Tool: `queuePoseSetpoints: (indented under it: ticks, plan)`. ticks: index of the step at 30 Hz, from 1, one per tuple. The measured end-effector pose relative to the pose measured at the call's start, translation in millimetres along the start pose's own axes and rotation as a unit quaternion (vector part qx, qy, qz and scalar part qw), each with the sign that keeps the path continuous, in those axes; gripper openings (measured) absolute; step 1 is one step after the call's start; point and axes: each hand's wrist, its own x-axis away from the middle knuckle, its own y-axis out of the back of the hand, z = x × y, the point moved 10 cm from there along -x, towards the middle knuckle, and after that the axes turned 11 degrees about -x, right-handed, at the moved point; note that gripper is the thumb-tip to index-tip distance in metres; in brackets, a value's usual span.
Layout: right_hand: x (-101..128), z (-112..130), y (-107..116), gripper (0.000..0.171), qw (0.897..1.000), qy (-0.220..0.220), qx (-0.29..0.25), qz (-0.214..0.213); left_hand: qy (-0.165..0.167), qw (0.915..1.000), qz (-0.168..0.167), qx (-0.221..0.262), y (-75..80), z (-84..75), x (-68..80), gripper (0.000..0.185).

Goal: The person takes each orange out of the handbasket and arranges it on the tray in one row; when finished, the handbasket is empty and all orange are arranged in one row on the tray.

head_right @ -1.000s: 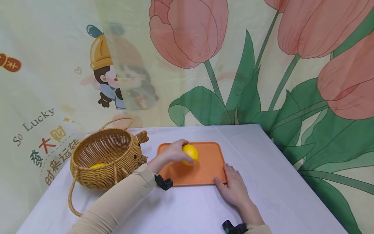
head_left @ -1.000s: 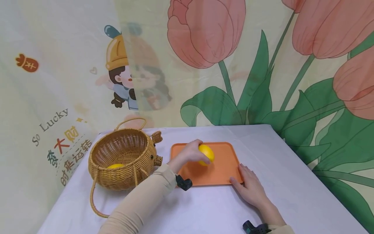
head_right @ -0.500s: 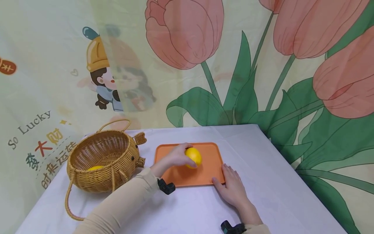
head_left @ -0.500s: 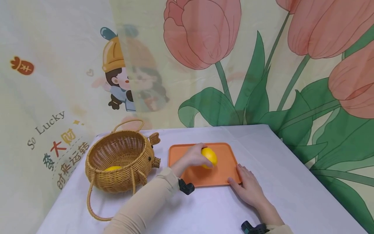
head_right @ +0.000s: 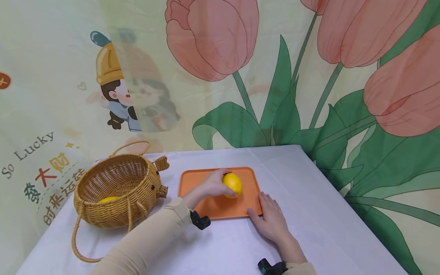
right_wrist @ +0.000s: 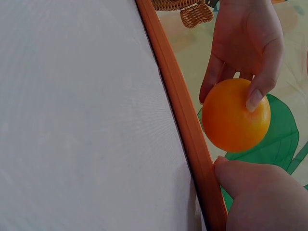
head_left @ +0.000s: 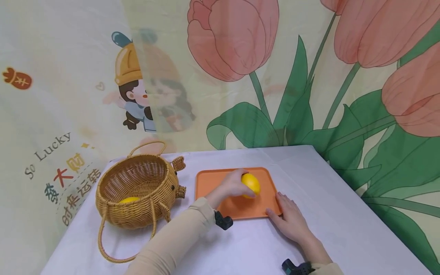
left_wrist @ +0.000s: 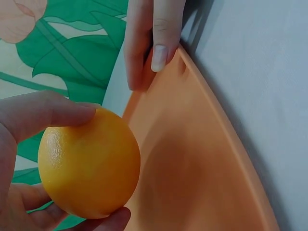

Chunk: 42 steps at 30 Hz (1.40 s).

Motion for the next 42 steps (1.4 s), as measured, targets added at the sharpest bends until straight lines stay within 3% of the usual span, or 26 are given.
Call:
queuePoseSetpoints:
  ticks: [13, 23, 29, 42]
  plan:
    - [3.8, 1.4, -7.3, 0.082, 1.000, 0.006, -0.008, 0.000, 0.000, 0.9999, 0.005, 0.013, -19.1, -3.6, -1.5, 0.085]
    - [3.4, -0.3, -4.3, 0.082, 1.000, 0.014, 0.002, -0.012, -0.035, 0.9993, -0.008, 0.000, -19.8, -16.1, -5.8, 0.080]
    - [2.0, -0.3, -1.0, 0.082, 1.000, 0.017, 0.002, -0.016, -0.039, 0.9991, -0.002, 0.014, -24.2, -17.4, -9.0, 0.079]
    - [0.9, 0.8, 1.4, 0.082, 1.000, 0.022, -0.003, -0.019, -0.043, 0.9989, -0.007, -0.020, -26.7, -18.8, -14.3, 0.080]
